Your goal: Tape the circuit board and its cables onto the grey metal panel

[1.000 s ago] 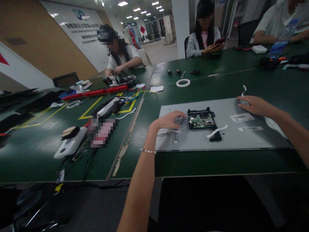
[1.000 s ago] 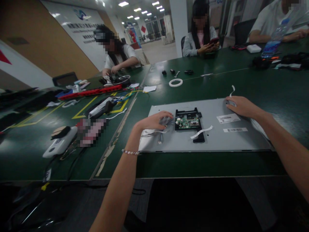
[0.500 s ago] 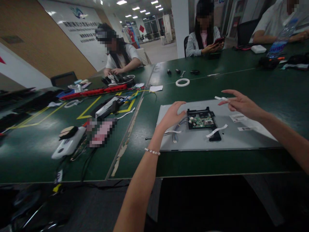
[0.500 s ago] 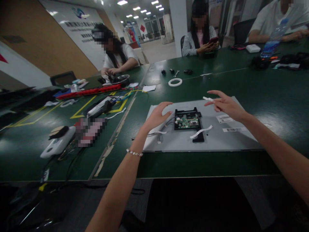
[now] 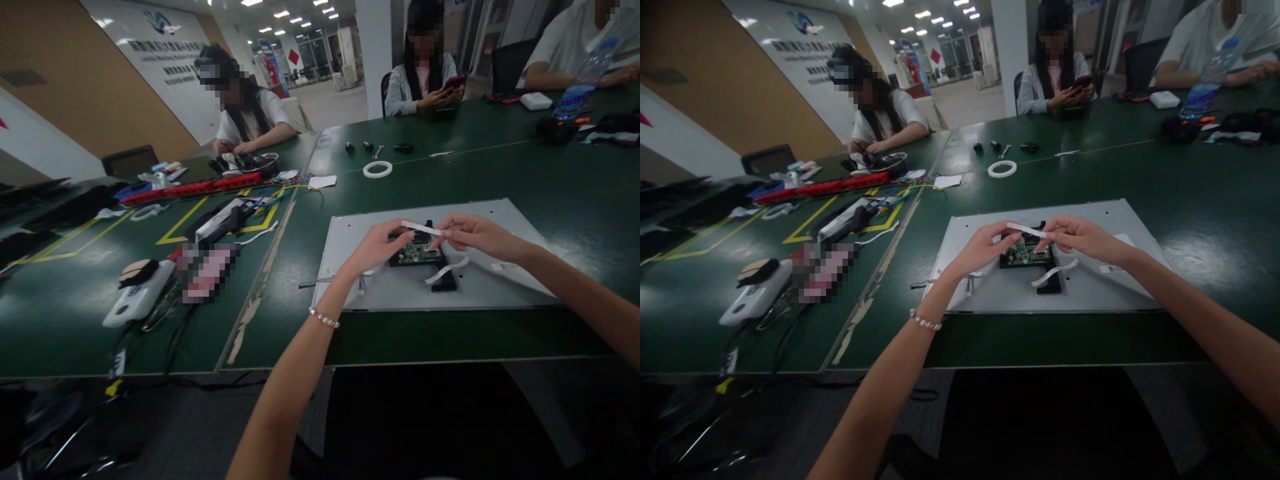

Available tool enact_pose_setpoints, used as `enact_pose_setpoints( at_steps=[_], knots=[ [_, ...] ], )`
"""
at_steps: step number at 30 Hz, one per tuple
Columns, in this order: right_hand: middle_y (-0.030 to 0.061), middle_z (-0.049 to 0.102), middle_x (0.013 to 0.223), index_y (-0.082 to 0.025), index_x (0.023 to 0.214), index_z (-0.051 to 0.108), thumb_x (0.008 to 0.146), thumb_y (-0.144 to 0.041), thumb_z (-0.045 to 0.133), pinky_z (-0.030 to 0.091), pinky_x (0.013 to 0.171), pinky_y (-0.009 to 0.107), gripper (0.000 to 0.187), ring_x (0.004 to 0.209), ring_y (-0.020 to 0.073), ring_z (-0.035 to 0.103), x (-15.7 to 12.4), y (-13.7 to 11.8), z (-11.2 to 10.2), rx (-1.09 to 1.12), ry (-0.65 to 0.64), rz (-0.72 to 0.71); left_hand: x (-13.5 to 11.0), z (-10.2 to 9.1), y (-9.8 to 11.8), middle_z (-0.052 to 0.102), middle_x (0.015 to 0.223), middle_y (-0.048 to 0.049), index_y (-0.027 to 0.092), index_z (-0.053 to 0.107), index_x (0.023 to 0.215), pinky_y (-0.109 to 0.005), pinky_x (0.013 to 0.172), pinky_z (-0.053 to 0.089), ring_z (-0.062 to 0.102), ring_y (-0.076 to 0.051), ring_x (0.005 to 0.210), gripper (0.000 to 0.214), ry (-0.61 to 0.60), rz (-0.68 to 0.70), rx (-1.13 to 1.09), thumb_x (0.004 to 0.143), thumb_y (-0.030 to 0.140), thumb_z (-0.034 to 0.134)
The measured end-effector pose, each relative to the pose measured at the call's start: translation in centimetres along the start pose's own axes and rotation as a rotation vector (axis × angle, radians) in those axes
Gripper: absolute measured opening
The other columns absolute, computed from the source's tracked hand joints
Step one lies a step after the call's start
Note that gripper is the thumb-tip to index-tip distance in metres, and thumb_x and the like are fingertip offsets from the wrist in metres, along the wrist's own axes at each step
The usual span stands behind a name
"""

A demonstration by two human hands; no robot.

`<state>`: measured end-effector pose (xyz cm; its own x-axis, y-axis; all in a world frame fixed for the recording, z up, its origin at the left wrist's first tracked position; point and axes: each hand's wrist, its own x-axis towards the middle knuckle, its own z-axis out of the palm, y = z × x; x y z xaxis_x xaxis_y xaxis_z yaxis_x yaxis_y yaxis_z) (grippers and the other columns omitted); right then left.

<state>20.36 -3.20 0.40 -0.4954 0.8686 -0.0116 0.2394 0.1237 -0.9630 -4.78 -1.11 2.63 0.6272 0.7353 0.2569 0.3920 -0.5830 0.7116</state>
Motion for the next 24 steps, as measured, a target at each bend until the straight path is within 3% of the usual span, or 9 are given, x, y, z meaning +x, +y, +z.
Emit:
enact_pose_setpoints(
  at_steps=[5,10,13,17,24],
  knots=[
    [0.0032,0.061,0.079,-0.017,0.105,0.063,0.083,-0.05,0.059,0.039,0.06,0.023,0.04,0.061,0.0076,0.046,0.0,0.2,0.0,-0.077,0.102,0.037,0.6,0.9,-0.2,0.065,0.074,-0.0023,0.016,0.064,0.077,-0.025,0.069,0.045,0.059,-0.013,0.072,0.036,0.093,-0.021,-0.055,0.095,0.039,0.043],
    [0.0064,0.063,0.1,-0.018,0.101,0.069,0.073,-0.049,0.07,0.048,0.07,0.026,0.041,0.08,0.0129,0.056,0.4,0.4,-0.1,-0.031,0.285,0.069,1.1,1.6,-1.1,0.065,0.071,-0.002,0.016,0.064,0.079,-0.025,0.066,0.045,0.059,-0.013,0.068,0.034,0.209,-0.059,-0.014,0.094,0.039,0.045],
    [0.0074,0.063,0.106,-0.019,0.099,0.071,0.073,-0.046,0.071,0.051,0.073,0.028,0.038,0.088,0.0154,0.057,0.6,1.2,-0.7,0.059,0.383,0.095,1.2,1.4,-1.5,0.067,0.078,-0.0026,0.018,0.064,0.092,-0.027,0.073,0.047,0.062,-0.015,0.076,0.026,0.299,-0.059,0.145,0.093,0.039,0.048],
    [0.0084,0.063,0.096,-0.019,0.097,0.072,0.075,-0.043,0.07,0.05,0.065,0.024,0.033,0.083,0.0147,0.057,1.2,2.8,-1.5,0.139,0.447,0.17,1.2,1.2,-1.6,0.067,0.096,-0.007,0.016,0.061,0.103,-0.033,0.087,0.047,0.062,-0.018,0.093,0.022,0.396,-0.015,0.366,0.095,0.03,0.046],
    [0.0073,0.064,0.092,-0.017,0.104,0.07,0.076,-0.039,0.069,0.044,0.057,0.018,0.036,0.078,0.0119,0.056,2.3,2.8,-1.1,0.117,0.415,0.23,1.6,1.6,-0.5,0.065,0.116,-0.0087,0.017,0.058,0.115,-0.037,0.097,0.045,0.06,-0.021,0.107,0.027,0.298,0.004,0.477,0.096,0.023,0.04]
  ],
)
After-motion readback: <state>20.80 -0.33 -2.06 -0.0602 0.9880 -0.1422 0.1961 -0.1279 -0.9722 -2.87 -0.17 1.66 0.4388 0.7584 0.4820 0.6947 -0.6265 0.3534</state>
